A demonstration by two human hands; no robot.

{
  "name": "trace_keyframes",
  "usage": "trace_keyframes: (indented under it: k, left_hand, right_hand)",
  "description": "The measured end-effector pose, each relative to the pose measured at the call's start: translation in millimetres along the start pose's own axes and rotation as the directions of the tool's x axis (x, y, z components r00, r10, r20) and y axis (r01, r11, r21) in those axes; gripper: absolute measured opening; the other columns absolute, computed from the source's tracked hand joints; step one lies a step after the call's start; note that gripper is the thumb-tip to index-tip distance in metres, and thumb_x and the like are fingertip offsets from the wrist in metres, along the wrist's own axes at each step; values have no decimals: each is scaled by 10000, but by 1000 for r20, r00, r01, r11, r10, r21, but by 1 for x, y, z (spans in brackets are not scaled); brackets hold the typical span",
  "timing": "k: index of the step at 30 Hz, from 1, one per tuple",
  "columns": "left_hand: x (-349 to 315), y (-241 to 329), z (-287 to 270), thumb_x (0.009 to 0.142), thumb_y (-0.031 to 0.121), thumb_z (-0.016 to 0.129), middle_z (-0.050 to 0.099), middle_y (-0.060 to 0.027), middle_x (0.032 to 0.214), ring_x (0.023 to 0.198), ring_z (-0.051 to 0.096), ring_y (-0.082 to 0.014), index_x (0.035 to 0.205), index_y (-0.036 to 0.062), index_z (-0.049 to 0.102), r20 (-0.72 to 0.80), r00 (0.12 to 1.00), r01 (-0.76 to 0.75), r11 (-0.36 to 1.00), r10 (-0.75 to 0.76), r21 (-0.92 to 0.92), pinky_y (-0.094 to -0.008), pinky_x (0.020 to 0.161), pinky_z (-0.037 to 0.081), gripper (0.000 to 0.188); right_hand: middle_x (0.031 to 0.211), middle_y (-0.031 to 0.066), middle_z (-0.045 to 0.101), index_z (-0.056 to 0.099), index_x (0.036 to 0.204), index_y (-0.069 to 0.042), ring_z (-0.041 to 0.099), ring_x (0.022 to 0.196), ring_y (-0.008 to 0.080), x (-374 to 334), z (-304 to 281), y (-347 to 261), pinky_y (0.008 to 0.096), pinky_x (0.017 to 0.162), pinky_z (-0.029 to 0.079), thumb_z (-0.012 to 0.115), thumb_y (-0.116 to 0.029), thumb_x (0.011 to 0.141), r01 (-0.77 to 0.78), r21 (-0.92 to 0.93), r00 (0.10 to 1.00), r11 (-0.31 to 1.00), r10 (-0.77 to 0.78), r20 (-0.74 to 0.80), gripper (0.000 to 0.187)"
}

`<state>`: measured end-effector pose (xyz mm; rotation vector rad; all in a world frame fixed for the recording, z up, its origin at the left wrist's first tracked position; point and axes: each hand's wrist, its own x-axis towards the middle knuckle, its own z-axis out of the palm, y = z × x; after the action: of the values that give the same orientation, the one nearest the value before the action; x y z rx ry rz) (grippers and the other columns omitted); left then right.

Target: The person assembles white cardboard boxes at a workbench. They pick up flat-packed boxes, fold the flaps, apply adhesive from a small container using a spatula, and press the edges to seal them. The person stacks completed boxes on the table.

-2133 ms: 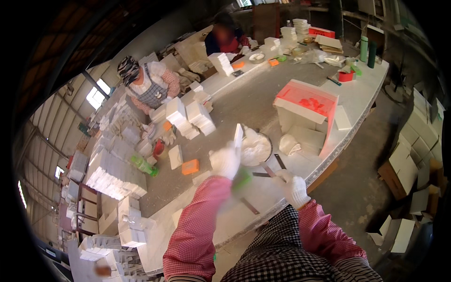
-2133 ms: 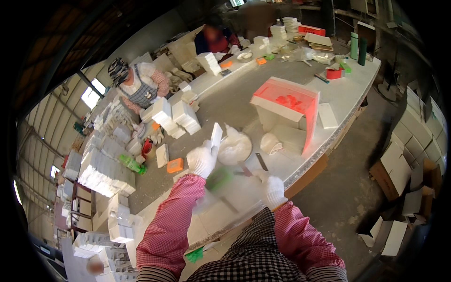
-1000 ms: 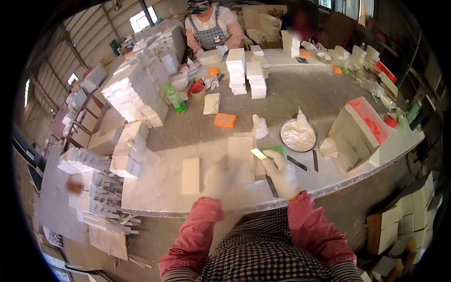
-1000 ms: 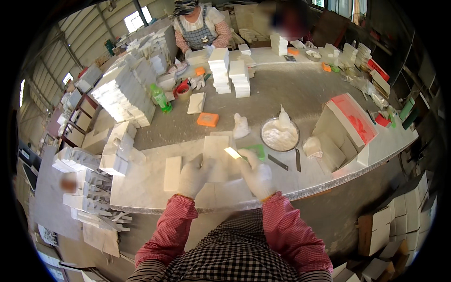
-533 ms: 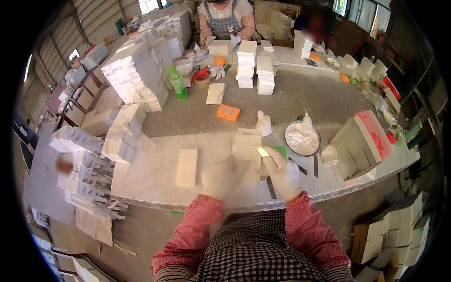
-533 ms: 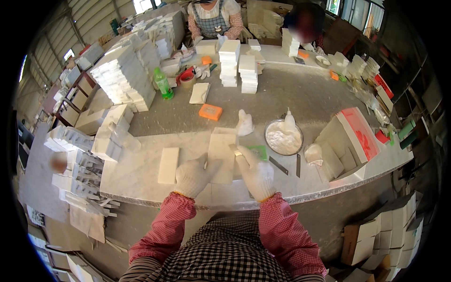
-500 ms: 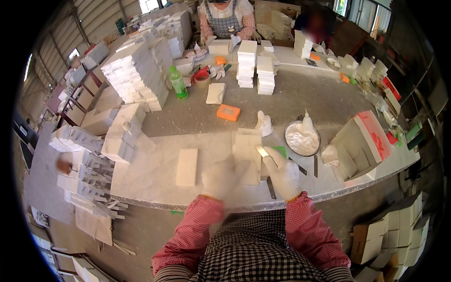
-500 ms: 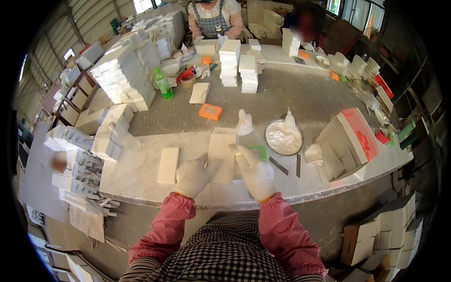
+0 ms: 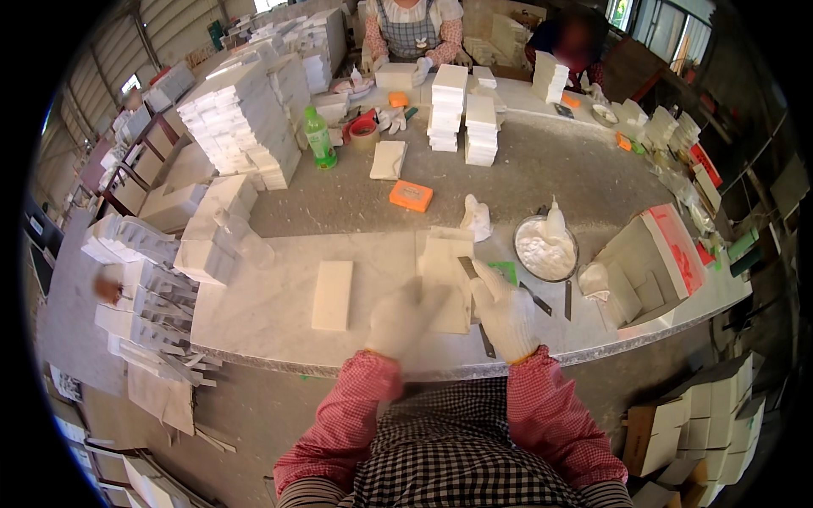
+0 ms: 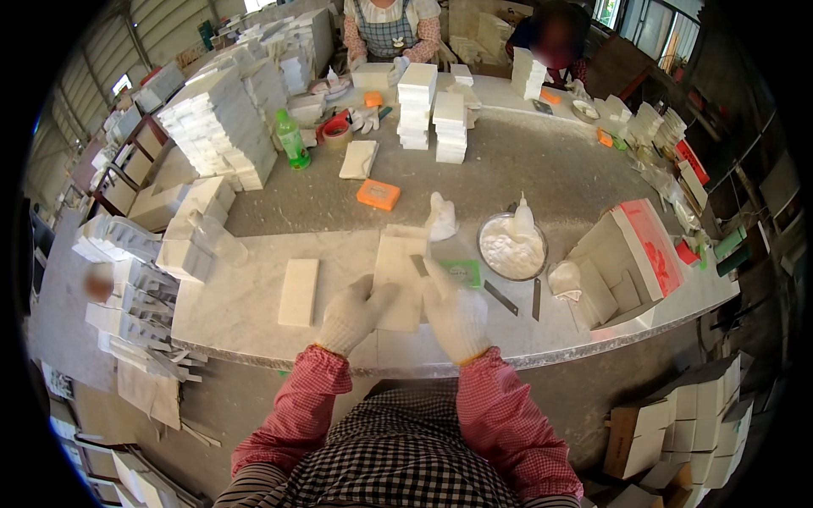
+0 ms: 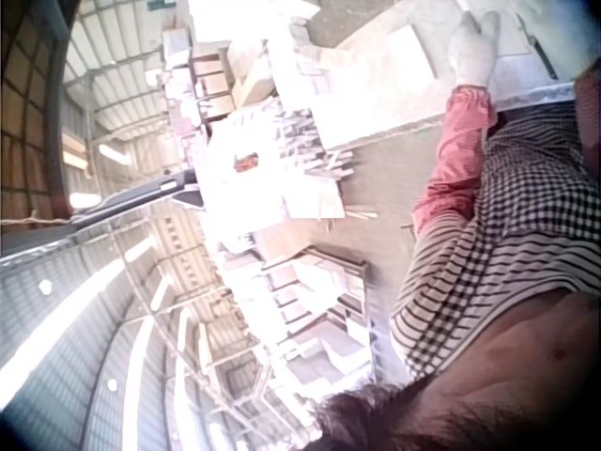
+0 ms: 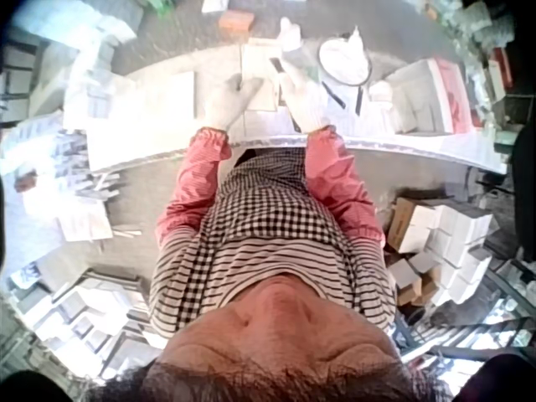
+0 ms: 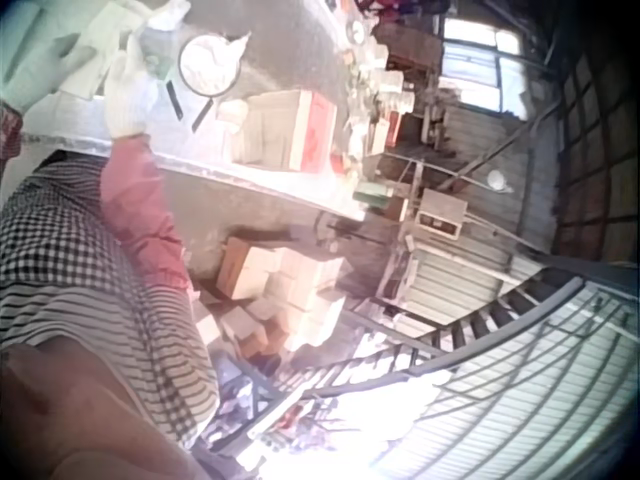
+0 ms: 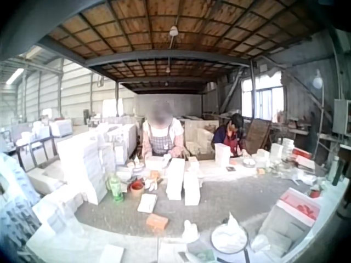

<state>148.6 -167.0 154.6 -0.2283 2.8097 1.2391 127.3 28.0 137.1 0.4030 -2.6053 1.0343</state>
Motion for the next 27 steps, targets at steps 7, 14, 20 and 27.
trace_keyframes:
  k: [7,14,20,27]
  left_hand:
    - [2,-2,1,999,481,619,731,-204,806,720,722,-293,1115,-26,710,-15,999,-30,998,31,48,-412,688,551,528]
    - [2,-4,3,1000,471,617,740,-240,878,805,738,-349,1151,-22,710,-28,999,-30,998,31,47,-427,719,554,523]
    - [2,-5,3,967,593,590,733,-267,960,943,709,-447,1078,38,711,-14,1000,8,1000,-8,5,-519,838,544,579]
    - [3,-5,2,969,601,586,731,-272,978,957,706,-446,1078,26,707,23,999,29,999,-29,-24,-521,849,541,597]
  right_hand:
    - [983,223,736,646,1386,-121,720,847,403,-2,-3,-8,487,737,574,606,-247,968,-105,9,991,994,104,79,438]
    - [931,198,735,630,1397,-117,712,812,389,-8,-1,-3,469,710,572,598,-224,968,-93,104,991,990,82,102,444]
    - [916,191,733,639,1389,-149,707,795,388,-17,-5,1,467,696,569,612,-228,968,-55,134,991,990,37,130,429]
    - [1339,190,664,606,1410,-37,696,1109,274,-2,-18,1,331,945,541,538,-81,1015,-115,106,963,988,85,256,403]
